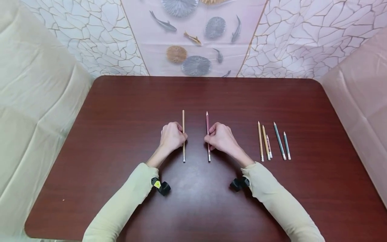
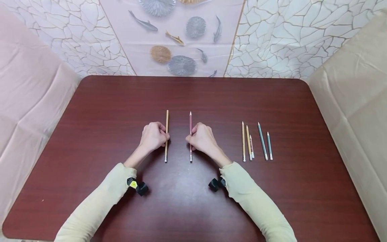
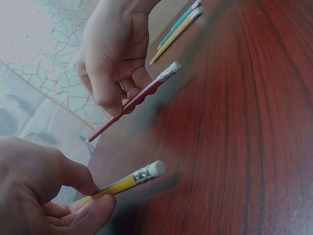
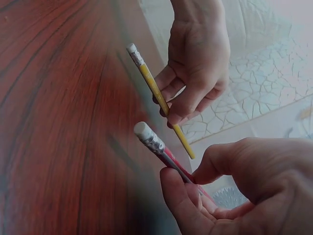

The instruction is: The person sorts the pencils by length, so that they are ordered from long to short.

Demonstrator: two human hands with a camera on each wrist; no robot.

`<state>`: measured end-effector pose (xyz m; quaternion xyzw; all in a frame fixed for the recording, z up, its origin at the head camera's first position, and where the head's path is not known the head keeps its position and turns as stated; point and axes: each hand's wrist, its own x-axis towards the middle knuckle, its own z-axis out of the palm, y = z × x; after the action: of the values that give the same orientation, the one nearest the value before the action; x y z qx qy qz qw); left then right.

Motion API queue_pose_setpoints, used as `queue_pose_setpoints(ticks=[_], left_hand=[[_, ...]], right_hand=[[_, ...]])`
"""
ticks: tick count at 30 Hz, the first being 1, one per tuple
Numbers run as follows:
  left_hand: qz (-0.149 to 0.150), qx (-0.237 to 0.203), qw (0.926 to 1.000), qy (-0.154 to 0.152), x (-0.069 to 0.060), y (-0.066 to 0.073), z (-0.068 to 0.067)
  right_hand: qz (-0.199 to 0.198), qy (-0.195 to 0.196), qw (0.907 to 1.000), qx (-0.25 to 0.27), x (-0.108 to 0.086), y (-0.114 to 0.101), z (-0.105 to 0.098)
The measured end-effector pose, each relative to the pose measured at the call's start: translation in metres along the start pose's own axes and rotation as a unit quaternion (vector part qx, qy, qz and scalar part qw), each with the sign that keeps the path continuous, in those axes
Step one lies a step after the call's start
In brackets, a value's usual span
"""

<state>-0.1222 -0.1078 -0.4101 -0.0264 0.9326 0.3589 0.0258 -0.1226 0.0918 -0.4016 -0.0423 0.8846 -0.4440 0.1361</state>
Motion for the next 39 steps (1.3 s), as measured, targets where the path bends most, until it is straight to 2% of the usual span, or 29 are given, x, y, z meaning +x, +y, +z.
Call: queue_pose_setpoints(ticks=[10, 27, 33, 39], left_hand=[[0.001, 0.003, 1.0000, 0.006, 0.000, -0.006, 0.000], [-0.013, -0.003, 0.9999, -0.008, 0.001, -0.007, -0.001], [-0.011, -0.003, 0.9999, -0.006, 0.000, -0.010, 0.000], [0.007, 0.003, 1.0000, 0.003, -0.001, -0.012, 0.001]], right_hand=[[-0.011, 0.008, 0.9996, -0.024, 0.007, -0.007, 0.015], [-0.006, 0.001, 0.9989, -0.046, 0.012, -0.019, 0.039], [-0.011, 0.006, 0.9973, -0.072, 0.012, -0.021, 0.045], [-0.018, 0.019, 0.9951, -0.095, 0.015, -0.022, 0.048]])
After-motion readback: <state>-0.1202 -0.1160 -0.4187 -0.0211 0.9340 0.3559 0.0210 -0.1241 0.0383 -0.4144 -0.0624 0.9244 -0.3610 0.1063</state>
